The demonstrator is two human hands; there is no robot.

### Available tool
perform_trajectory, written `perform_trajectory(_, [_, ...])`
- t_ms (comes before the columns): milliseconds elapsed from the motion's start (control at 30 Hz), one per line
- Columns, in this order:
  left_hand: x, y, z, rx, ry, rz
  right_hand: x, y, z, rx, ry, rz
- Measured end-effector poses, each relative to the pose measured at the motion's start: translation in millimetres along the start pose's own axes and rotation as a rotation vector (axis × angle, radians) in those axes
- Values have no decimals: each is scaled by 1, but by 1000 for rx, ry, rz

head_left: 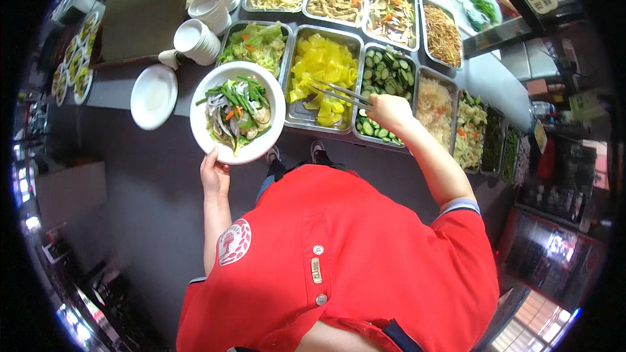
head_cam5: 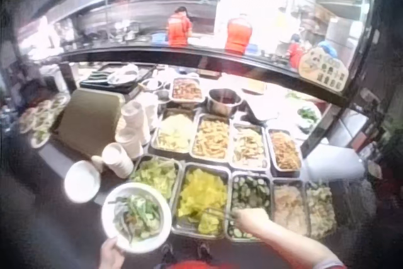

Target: The person assembles multiple salads by using tongs to transfer various vegetables and noodles from buffet trays into white bowls. They repeat the process for several bowls, placing each completed salad on a nearby counter.

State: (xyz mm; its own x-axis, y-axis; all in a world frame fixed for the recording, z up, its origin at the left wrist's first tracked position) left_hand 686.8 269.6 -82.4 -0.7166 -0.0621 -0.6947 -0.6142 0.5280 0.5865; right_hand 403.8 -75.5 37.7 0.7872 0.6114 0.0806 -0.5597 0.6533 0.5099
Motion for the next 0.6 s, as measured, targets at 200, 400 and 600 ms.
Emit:
perform_trajectory(200, [-23,-43,-13,127,-71,20,-12,56,13,14,-189,-175])
perform_trajectory(400, [-23,-68,-21,259,-117,85,9,111,38,23,-527,-393])
perform_trajectory(600, [-13,-82,-37,298,-168,125,27,156,70,-129,-646,-446])
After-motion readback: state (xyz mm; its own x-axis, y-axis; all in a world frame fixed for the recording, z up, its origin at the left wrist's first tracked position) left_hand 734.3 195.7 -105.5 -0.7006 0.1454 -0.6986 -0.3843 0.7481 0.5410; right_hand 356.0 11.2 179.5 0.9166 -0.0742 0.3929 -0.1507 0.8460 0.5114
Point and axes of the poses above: each hand's wrist, its own y-axis away from the middle knuckle, its own z-axis out of the back of the hand, x = y × z, the point moved 7 cm from there along -y, towards the middle knuckle, and after that the axes turned 6 degrees about -y, right-handed, at the moved point
